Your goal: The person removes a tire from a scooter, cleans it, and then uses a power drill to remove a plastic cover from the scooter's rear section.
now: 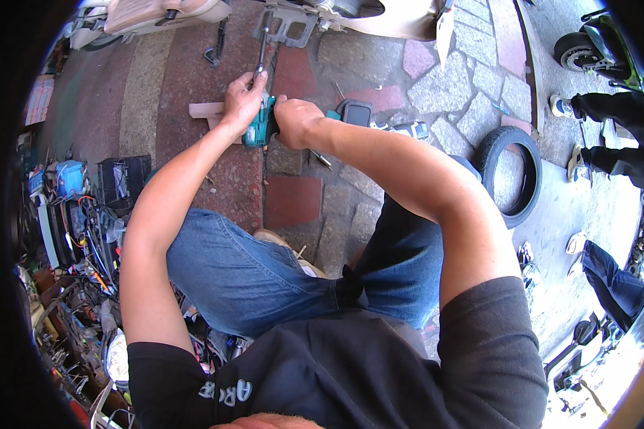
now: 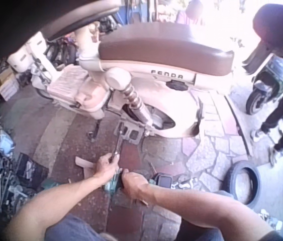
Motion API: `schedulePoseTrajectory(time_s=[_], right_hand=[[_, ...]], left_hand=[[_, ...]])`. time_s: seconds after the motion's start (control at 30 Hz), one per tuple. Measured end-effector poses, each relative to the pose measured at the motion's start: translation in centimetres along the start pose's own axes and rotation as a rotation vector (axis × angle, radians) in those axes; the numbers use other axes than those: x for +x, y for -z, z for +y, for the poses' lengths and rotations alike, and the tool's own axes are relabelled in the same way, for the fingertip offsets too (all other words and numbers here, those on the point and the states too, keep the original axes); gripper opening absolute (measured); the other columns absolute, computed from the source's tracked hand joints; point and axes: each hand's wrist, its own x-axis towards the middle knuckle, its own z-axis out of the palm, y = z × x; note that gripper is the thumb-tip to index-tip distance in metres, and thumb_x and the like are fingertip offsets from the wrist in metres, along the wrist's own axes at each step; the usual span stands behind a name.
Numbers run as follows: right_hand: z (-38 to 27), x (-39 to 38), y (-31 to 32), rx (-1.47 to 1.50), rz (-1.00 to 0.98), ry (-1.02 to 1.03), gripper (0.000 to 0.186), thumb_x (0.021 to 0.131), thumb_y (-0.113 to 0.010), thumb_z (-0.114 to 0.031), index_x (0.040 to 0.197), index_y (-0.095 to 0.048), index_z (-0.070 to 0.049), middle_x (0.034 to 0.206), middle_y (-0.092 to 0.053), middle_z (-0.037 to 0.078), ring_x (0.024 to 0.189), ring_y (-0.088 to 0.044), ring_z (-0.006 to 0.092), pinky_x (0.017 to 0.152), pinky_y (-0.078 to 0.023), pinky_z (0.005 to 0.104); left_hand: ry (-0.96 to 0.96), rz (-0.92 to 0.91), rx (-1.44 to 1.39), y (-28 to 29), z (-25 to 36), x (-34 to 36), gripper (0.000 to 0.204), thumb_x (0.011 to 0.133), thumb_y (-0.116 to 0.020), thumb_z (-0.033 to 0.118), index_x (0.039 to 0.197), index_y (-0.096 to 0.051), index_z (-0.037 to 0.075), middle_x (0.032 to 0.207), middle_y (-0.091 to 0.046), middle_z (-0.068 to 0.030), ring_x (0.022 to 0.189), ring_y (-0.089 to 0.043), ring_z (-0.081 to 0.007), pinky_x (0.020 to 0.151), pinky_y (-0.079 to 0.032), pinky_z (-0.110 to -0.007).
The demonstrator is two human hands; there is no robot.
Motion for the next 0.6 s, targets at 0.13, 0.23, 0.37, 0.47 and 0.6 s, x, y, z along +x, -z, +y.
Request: schedulePoseTrajectory(time_s=[0.13,0.23,0.37,0.47,0.6], right_hand=[[-0.2,0.7,0.1,0.020,0.023,0.002,0.065,0.080,-0.080,-0.030,0.120,-0.050,0.010,0.105,-0.070,0.029,0.105,-0.068,0.0435,0.090,-0.055,0.0483],[-0.3,1.0,0.2,0.019,0.031,0.012,0.064,0.080,-0.081,-0.030,0.120,-0.050,0.009,0.105,-0.070,0.029,0.105,-0.067,0.0440,0.090,-0.055,0.0487],[0.0,1.4,0.5,0.026,0.019,0.043,0.065,0.080,-0.081,-0.031,0.120,-0.050,0.009,0.106,-0.069,0.029,0.107,-0.066,0.0444,0.090,-0.054,0.0491],[0.1,1.7,0.7,0.028,0.020,0.071,0.066,0.080,-0.080,-0.033,0.121,-0.050,0.009,0.107,-0.069,0.029,0.108,-0.066,0.0445,0.091,-0.054,0.0493],[-0.5,1.6,0.6,0.044,0.032,0.044,0.066,0.082,-0.079,-0.034,0.122,-0.049,0.009,0.106,-0.069,0.030,0.108,-0.066,0.0444,0.090,-0.054,0.0491]], left_hand=[[-0.018,-0.005,0.095,0.5,-0.2,1.0,0.039,0.100,-0.063,0.037,0.093,-0.069,0.000,0.071,-0.065,-0.0096,0.066,-0.057,-0.0170,0.063,-0.046,-0.036],[-0.012,-0.015,0.100,0.7,-0.4,1.7,0.038,0.100,-0.062,0.037,0.093,-0.069,0.000,0.072,-0.065,-0.0113,0.068,-0.059,-0.0186,0.065,-0.046,-0.037],[0.040,-0.010,0.102,0.9,-0.4,1.9,0.038,0.099,-0.063,0.037,0.095,-0.071,0.000,0.075,-0.067,-0.0123,0.070,-0.061,-0.0195,0.066,-0.047,-0.037],[0.066,0.010,0.091,0.9,-0.3,2.0,0.038,0.098,-0.064,0.037,0.097,-0.072,0.000,0.077,-0.068,-0.0129,0.072,-0.062,-0.0200,0.068,-0.048,-0.037],[0.052,0.025,0.151,1.1,-0.4,2.3,0.037,0.097,-0.067,0.036,0.097,-0.072,0.000,0.077,-0.069,-0.0111,0.073,-0.062,-0.0176,0.069,-0.049,-0.036]])
